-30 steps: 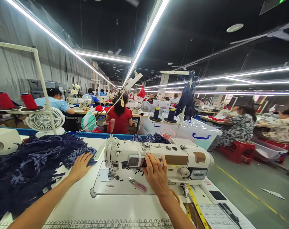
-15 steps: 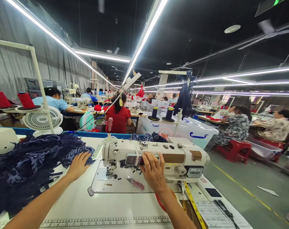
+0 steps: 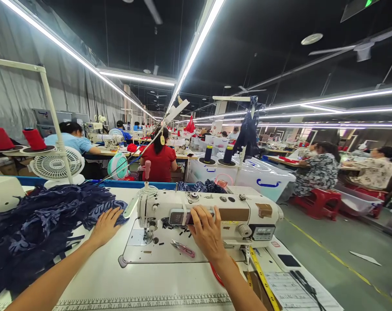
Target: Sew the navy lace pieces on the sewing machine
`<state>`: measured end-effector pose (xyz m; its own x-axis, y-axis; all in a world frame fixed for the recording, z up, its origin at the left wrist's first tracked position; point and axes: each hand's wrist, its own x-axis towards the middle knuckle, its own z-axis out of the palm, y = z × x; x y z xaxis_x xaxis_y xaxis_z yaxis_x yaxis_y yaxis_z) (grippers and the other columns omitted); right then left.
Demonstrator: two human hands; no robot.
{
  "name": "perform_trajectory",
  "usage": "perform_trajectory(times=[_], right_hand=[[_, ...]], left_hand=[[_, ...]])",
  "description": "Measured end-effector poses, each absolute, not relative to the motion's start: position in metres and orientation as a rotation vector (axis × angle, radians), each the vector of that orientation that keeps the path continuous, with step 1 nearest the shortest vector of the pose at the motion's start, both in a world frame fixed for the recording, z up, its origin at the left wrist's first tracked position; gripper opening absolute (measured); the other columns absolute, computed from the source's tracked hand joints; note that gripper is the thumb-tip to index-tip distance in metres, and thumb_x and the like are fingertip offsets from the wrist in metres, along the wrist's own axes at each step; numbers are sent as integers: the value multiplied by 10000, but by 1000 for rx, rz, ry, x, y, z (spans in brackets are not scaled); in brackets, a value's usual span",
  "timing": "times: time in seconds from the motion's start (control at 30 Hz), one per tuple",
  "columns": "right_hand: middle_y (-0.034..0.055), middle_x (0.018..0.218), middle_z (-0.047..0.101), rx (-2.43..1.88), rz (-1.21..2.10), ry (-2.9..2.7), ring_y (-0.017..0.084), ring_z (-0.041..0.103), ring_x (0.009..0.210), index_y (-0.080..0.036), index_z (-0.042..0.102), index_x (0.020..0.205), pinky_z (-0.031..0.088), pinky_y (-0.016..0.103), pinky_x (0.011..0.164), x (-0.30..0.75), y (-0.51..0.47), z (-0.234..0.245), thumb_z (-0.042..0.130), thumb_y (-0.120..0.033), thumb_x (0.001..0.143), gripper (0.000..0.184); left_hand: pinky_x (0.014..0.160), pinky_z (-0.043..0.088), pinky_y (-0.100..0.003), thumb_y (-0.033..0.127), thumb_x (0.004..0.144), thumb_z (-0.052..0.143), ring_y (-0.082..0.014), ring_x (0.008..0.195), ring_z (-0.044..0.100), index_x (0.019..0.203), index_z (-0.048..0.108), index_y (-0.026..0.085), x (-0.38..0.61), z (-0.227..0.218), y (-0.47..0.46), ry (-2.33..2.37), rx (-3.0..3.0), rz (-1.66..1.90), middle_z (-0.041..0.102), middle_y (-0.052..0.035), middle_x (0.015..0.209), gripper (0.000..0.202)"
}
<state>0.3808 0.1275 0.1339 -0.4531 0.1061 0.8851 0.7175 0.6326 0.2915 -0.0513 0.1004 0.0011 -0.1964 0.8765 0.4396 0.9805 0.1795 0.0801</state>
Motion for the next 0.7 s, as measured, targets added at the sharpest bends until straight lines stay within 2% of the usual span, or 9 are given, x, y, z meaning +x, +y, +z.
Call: perform_trajectory(times=[0.1,0.17,0.27,0.43,0.57,0.7], right_hand=[[155,1217,646,-646,-770,-1929,291,581,1177,-181,489,1345,303,623,1119,380,109,126,666,-221,910,471],[138,1160,663,-609,-704,-1980,273,607,1117,-182,529,1296,362,578,1088,374,93,114,645,-195,915,398],[69,1010,695,-502,-589,-2114,216,646,969,-203,606,1117,443,478,1008,354,74,90,533,-157,941,196],[2,824,658,-285,-414,-2261,158,610,750,-216,573,882,510,361,807,308,69,59,473,-144,873,123],[11,828,649,-195,-271,-2312,151,579,725,-209,536,837,482,301,692,274,78,55,507,-81,815,134],[0,818,642,-148,-163,-2339,143,574,698,-217,525,828,454,276,657,247,92,47,515,-71,841,146]], left_hand=[[1191,224,-533,215,827,520,-331,1420,382,1419,519,217,-50,2,100,-2176,-1772,-523,475,-80,1522,592],[1195,218,-534,208,821,528,-336,1425,374,1420,520,217,-50,1,100,-2180,-1783,-547,470,-81,1525,599],[1200,201,-552,206,814,545,-356,1433,357,1422,520,206,-51,2,101,-2184,-1824,-600,465,-93,1527,609],[1201,185,-583,231,826,585,-396,1439,324,1414,524,180,-57,13,107,-2209,-1919,-703,450,-110,1532,593],[1155,288,-595,366,837,714,-354,1413,369,1360,548,220,-61,30,118,-2234,-1979,-791,449,-110,1515,568],[1048,442,-524,365,943,630,-271,1248,539,1215,615,193,-68,43,126,-2286,-1920,-916,556,-94,1373,322]])
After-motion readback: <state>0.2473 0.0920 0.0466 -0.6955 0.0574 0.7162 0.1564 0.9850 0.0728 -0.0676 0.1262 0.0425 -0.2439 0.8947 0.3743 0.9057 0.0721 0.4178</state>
